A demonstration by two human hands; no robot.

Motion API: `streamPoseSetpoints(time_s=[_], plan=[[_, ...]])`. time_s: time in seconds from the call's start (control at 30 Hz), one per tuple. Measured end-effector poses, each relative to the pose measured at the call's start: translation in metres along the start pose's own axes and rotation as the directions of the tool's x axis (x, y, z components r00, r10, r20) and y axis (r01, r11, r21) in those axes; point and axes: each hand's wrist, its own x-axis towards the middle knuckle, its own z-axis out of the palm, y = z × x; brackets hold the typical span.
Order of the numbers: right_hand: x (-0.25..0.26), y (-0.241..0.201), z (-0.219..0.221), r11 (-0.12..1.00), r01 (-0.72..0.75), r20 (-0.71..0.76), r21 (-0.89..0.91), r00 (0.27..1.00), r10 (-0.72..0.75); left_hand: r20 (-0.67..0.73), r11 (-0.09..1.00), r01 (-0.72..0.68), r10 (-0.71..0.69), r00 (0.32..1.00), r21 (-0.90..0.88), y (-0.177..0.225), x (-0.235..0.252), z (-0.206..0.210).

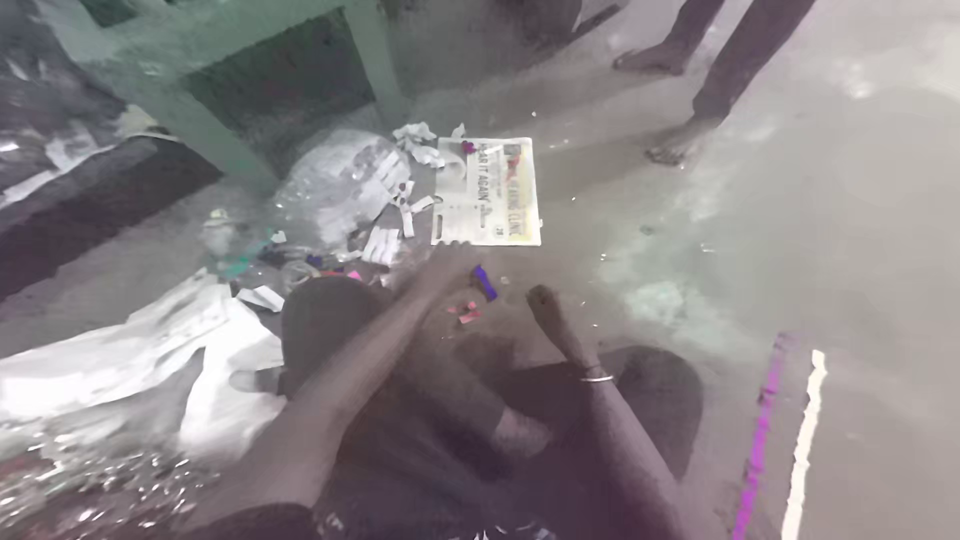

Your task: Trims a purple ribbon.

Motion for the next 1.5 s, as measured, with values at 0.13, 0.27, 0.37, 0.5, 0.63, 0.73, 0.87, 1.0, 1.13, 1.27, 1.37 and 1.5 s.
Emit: streamPoseSetpoints(time_s=[0.13,0.27,0.37,0.5,0.63,0.73,0.87,1.0,1.13,1.27,1.37,1.5], plan=[[-0.002,0.008,-0.006,0.996,0.027,-0.053,-0.09,0.998,-0.032,0.046,0.967,-0.251,0.249,0.967,0.041,0.007,0.007,0.008],[-0.008,-0.001,-0.013,1.0,0.007,-0.045,0.022,0.999,-0.006,0.11,0.986,-0.156,0.162,0.981,-0.067,0.012,0.009,0.001],[-0.007,0.0,-0.007,0.966,0.075,-0.109,0.248,0.993,-0.049,0.126,0.847,0.059,0.01,0.992,-0.528,0.046,-0.004,-0.026],[-0.024,-0.015,-0.019,0.864,0.042,0.022,0.502,0.998,-0.061,0.296,0.513,0.294,-0.08,0.952,-0.807,0.083,-0.024,-0.034],[-0.026,-0.008,-0.015,0.831,0.007,0.038,0.556,0.999,-0.034,0.431,0.398,0.431,-0.093,0.897,-0.81,0.092,-0.025,-0.026],[-0.009,0.002,-0.013,0.796,0.032,-0.059,0.604,0.998,0.005,0.466,0.295,0.427,0.074,0.881,-0.855,0.083,-0.017,-0.016],[-0.023,0.01,-0.018,0.732,0.044,-0.119,0.68,0.992,0.051,0.469,0.158,0.446,0.175,0.866,-0.881,0.081,-0.017,-0.022],[-0.02,0.009,-0.021,0.765,-0.023,-0.175,0.643,0.969,0.177,0.437,0.082,0.429,0.184,0.88,-0.899,0.078,-0.017,-0.021],[-0.013,0.009,-0.02,0.999,0.022,-0.461,0.042,0.887,0.0,0.39,0.184,0.363,0.146,0.909,-0.914,0.078,-0.016,-0.023],[-0.016,0.008,-0.017,0.976,0.186,-0.301,0.11,0.942,-0.146,0.373,0.19,0.352,0.091,0.923,-0.917,0.082,-0.016,-0.023],[-0.019,0.001,-0.014,0.954,0.172,-0.156,0.247,0.978,-0.136,0.403,0.229,0.376,0.085,0.911,-0.898,0.086,-0.015,-0.026],[-0.014,0.008,-0.009,0.931,0.223,-0.219,0.289,0.962,-0.162,0.413,0.232,0.382,0.107,0.904,-0.895,0.084,-0.014,-0.025]])
